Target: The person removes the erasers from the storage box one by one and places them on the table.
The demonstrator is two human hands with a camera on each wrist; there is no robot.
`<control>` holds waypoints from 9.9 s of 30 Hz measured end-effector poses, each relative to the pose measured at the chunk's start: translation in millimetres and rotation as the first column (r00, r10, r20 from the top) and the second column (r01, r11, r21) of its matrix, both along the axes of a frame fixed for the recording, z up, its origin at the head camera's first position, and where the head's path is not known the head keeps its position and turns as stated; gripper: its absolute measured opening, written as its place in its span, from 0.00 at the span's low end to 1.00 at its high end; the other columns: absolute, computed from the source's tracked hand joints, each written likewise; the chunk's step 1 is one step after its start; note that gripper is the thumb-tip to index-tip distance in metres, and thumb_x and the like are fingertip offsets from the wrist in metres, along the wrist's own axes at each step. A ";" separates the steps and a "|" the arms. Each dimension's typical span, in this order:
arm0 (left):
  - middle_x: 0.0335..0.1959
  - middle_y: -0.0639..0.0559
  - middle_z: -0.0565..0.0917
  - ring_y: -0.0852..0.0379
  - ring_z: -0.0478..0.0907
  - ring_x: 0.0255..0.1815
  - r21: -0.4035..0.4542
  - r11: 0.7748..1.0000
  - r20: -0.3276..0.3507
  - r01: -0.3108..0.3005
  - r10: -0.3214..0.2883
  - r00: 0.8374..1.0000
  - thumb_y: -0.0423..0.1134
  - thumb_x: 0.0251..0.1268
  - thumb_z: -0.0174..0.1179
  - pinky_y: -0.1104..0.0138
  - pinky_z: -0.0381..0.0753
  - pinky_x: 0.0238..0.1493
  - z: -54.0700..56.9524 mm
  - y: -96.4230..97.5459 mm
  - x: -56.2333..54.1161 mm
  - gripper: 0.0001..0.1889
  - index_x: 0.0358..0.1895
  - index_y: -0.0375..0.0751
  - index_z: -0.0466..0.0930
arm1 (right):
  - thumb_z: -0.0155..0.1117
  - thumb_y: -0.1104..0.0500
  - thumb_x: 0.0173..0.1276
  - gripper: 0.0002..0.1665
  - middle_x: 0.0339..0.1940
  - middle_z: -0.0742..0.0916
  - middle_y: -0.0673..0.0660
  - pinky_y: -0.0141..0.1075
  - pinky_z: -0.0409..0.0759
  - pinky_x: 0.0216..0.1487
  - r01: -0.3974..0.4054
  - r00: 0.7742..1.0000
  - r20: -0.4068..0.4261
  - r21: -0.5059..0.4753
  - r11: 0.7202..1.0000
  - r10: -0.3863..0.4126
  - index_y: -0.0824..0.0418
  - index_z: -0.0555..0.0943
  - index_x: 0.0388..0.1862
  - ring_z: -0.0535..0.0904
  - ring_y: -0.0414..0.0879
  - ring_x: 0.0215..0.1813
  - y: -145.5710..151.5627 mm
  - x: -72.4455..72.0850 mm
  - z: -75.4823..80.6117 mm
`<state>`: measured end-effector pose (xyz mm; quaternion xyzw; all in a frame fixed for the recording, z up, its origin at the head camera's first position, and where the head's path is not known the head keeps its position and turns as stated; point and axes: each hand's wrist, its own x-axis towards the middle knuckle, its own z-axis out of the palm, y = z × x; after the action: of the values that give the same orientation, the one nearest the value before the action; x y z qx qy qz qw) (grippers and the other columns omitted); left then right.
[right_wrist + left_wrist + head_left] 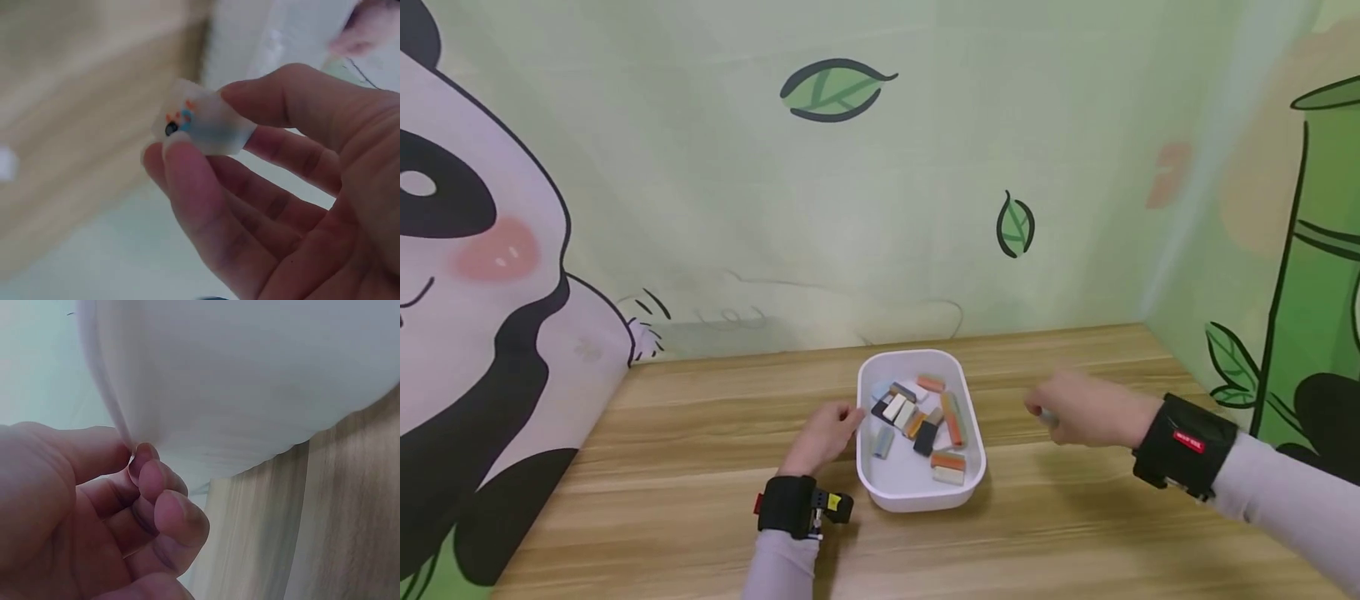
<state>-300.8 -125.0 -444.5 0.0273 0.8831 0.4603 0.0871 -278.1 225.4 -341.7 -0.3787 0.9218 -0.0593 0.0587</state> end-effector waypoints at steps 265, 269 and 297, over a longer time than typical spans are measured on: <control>0.22 0.52 0.70 0.55 0.68 0.25 -0.005 1.000 -0.009 -0.006 0.006 1.000 0.43 0.76 0.50 0.66 0.65 0.26 -1.2 1.7 -2.6 0.16 0.36 0.34 0.78 | 0.69 0.69 0.47 0.12 0.30 0.76 0.52 0.36 0.70 0.26 0.301 0.927 0.248 -0.041 0.953 -0.282 0.56 0.77 0.26 0.73 0.47 0.30 -125.0 -3.9 -73.9; 0.22 0.52 0.69 0.56 0.68 0.25 -0.003 1.000 -0.015 -0.004 0.004 1.000 0.43 0.76 0.50 0.66 0.65 0.26 -1.3 1.7 -2.9 0.16 0.35 0.34 0.78 | 0.69 0.70 0.50 0.13 0.30 0.77 0.53 0.35 0.70 0.25 0.314 0.914 0.296 -0.079 0.946 -0.278 0.57 0.77 0.30 0.73 0.46 0.28 -119.8 -4.9 -67.8; 0.24 0.51 0.70 0.55 0.69 0.27 -0.008 1.000 0.023 -0.010 0.010 1.000 0.45 0.77 0.49 0.65 0.66 0.28 -0.4 2.1 -2.7 0.16 0.38 0.35 0.78 | 0.62 0.64 0.65 0.19 0.36 0.79 0.59 0.42 0.76 0.36 0.696 0.673 0.601 -0.318 0.644 -0.431 0.72 0.73 0.52 0.76 0.51 0.35 104.0 11.0 -75.3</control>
<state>-303.5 -122.9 -444.9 0.0172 0.8840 0.4573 0.0952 -267.2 329.4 -417.0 -0.0347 0.8967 -0.4136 0.1536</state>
